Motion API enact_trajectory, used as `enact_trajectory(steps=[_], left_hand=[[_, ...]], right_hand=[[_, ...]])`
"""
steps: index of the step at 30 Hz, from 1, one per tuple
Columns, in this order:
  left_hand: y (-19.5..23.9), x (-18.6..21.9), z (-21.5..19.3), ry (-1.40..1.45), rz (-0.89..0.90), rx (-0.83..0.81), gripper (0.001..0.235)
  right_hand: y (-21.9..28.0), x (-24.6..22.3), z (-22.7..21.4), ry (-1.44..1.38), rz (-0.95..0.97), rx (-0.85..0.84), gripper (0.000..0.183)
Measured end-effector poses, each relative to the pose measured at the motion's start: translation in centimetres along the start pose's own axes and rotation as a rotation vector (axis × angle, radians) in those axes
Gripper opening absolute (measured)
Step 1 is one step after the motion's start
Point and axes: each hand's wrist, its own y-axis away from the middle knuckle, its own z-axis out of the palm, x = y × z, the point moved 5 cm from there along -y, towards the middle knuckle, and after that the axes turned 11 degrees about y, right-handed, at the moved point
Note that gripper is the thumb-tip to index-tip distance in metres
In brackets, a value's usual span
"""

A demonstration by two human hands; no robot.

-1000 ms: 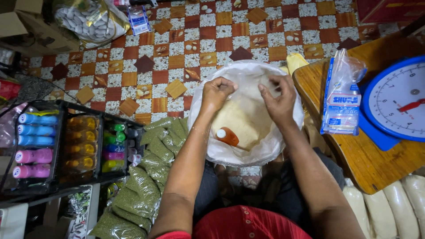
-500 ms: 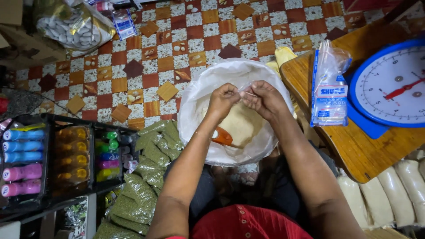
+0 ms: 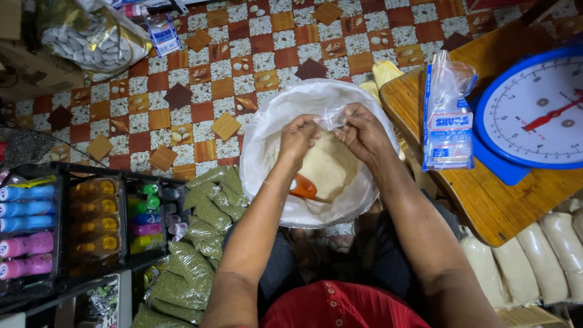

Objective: Packaging bulk white powder into smaller plastic bags and weighing them on a mechanical scale.

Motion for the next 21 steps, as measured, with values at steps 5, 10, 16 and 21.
enact_trajectory(steps=[5,10,16,21], left_hand=[[-0.7,-0.1,-1.2,0.292,-0.133,0.027,0.014],[-0.6,-0.7,-0.7,0.395,-0.161,-0.044,0.014],[-0.4,-1.3,0.4,0.112,-0.055,-0.173,0.033],[-1.4,-2.4,-0.3,-0.071,0.003,-0.096,0.033]], right_hand=[[1.7,-0.5,4.1,0.307,-0.023,-0.089,0.017],[0.9,0.7,2.7,0.449,0.027,0.014,0.017],[1.0,0.6,1.8,0.298,0.081,0.14,0.008],[0.6,1.2,1.9,0.285,0.025,0.102,0.01]])
